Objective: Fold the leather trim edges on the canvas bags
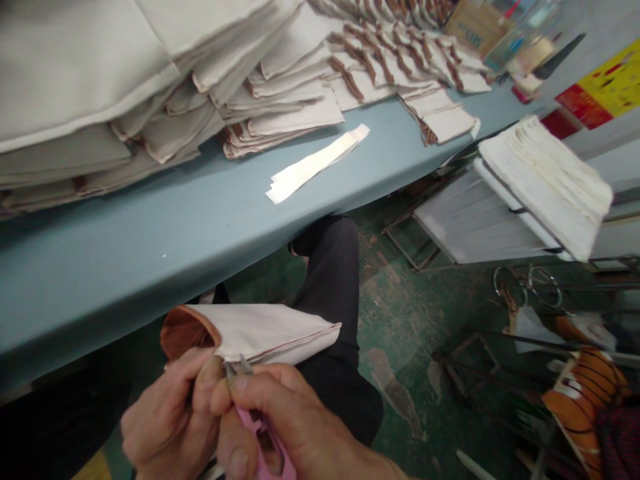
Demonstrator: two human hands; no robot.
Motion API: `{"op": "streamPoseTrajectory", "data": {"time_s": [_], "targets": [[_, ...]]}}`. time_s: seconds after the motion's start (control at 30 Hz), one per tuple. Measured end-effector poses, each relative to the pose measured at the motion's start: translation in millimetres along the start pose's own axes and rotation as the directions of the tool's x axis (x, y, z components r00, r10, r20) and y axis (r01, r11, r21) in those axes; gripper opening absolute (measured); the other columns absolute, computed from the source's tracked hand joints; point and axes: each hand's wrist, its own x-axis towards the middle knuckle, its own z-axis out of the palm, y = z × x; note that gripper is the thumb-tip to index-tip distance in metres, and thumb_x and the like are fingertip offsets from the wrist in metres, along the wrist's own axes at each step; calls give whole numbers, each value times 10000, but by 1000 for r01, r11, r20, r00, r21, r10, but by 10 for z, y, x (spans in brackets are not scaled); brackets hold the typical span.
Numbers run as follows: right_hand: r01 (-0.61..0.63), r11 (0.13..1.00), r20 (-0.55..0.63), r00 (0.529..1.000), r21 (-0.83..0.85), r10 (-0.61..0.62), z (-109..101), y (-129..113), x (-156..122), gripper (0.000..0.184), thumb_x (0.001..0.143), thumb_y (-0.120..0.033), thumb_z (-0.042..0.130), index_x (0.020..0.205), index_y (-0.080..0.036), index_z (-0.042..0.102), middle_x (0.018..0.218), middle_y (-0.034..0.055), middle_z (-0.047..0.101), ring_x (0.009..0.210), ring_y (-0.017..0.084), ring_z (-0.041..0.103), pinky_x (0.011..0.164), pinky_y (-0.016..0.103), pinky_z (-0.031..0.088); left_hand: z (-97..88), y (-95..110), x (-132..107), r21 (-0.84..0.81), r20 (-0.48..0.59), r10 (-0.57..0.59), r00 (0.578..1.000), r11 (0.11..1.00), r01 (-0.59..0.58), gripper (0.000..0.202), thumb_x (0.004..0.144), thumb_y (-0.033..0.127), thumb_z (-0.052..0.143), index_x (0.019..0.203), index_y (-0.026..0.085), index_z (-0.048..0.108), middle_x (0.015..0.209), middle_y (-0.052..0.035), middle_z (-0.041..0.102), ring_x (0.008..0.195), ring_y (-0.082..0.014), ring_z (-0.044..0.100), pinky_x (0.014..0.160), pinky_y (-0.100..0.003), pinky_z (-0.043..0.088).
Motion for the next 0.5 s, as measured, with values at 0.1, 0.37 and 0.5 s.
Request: {"op": "streamPoseTrajectory", "data": {"time_s": [0.1, 0.37, 0.5], "targets": [[-16, 999, -22, 1000, 43, 17, -83, 126, -73, 399, 844, -507, 858, 1111, -237, 737, 751, -18, 602, 699, 132, 579, 680, 229, 521, 8, 22, 51, 69, 12, 85, 996, 994, -85, 246, 1130, 207, 480, 976, 176, 668, 716, -28, 826, 626, -138, 817, 705, -196, 596], [-214, 859, 83, 977, 464, 199, -144, 194, -98, 342, 978, -544, 728, 1060, -213, 700, 598, -102, 422, 454, 65, 356, 450, 171, 352, 6, 42, -12, 84, 20, 55, 998, 995, -56, 197, 1095, 176, 506, 993, 177, 674, 762, -34, 835, 647, -134, 816, 717, -186, 590], [-209, 760, 139, 978, 616, 156, -40, 56, -2, 322, 883, -451, 838, 965, -198, 658, 571, -122, 478, 408, 45, 336, 409, 158, 357, 1, 33, -41, 15, 39, -58, 998, 998, 57, 182, 1051, 129, 536, 979, 212, 681, 783, 23, 817, 622, -97, 778, 682, -160, 572]]}}
